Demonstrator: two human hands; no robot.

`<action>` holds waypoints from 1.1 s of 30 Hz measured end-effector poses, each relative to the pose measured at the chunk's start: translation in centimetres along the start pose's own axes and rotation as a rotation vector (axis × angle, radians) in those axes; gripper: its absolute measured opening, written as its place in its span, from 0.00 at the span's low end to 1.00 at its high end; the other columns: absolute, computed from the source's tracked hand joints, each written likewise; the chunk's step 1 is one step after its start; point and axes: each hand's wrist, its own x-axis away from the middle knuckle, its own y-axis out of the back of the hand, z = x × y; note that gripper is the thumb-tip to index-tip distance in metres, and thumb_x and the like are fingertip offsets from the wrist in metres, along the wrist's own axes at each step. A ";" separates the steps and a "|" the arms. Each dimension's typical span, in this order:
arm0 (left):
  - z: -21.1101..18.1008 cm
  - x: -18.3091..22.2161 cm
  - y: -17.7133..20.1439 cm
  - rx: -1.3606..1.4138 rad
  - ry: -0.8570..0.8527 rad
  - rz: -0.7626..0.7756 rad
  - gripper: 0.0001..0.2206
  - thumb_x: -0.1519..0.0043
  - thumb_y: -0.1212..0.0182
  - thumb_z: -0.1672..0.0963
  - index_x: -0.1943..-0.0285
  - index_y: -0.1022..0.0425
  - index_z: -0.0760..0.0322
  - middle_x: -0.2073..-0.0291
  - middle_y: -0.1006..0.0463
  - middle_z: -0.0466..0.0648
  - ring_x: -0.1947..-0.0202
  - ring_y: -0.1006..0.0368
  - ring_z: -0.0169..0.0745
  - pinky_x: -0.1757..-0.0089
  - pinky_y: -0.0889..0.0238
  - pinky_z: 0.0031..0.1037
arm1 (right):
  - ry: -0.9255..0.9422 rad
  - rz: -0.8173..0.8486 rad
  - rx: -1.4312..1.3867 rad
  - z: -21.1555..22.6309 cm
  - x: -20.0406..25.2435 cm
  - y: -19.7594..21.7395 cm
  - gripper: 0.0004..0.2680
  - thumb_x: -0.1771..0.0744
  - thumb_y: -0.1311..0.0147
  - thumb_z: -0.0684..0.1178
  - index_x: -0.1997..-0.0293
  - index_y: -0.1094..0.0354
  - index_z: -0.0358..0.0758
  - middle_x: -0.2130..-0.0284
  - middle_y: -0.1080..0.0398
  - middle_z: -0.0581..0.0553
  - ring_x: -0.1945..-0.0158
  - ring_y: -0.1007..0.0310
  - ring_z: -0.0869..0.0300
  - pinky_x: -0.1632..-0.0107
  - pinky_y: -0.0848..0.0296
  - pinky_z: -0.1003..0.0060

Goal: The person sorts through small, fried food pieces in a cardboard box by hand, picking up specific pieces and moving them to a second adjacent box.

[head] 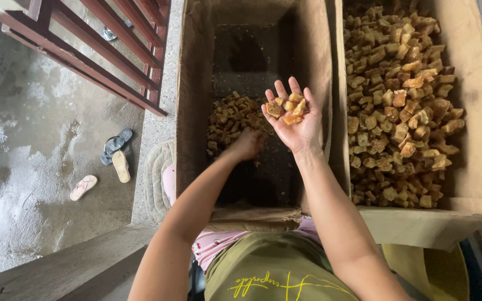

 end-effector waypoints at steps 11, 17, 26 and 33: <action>-0.4 3.9 13.6 1.936 -0.001 0.017 0.25 0.24 0.55 0.44 0.42 0.31 0.73 0.56 0.24 0.58 0.63 0.25 0.41 0.62 0.27 0.25 | 0.053 0.017 -0.080 0.1 -0.3 0.8 0.15 0.28 0.58 0.58 0.39 0.31 0.45 0.43 0.27 0.42 0.37 0.30 0.46 0.36 0.32 0.42; -3.8 5.1 15.2 1.987 -0.103 -0.002 0.22 0.29 0.48 0.48 0.29 0.35 0.61 0.48 0.24 0.49 0.56 0.24 0.39 0.62 0.29 0.24 | 0.054 -0.051 -0.055 -0.1 -0.3 0.7 0.17 0.27 0.62 0.61 0.39 0.31 0.45 0.45 0.26 0.41 0.42 0.27 0.47 0.39 0.29 0.46; -6.7 6.3 17.8 1.358 -0.018 -0.223 0.22 0.32 0.39 0.55 0.29 0.30 0.67 0.55 0.25 0.40 0.65 0.33 0.26 0.66 0.37 0.17 | 0.016 -0.032 -0.034 -0.4 0.7 -1.6 0.19 0.26 0.66 0.62 0.36 0.34 0.45 0.40 0.30 0.40 0.36 0.30 0.45 0.31 0.34 0.44; -10.4 5.0 18.7 0.911 -0.015 -0.404 0.18 0.35 0.37 0.55 0.37 0.31 0.64 0.67 0.25 0.40 0.74 0.33 0.24 0.74 0.38 0.17 | -0.081 -0.007 -0.212 -1.0 0.0 -0.4 0.21 0.27 0.72 0.63 0.35 0.37 0.44 0.38 0.34 0.38 0.38 0.31 0.47 0.33 0.36 0.37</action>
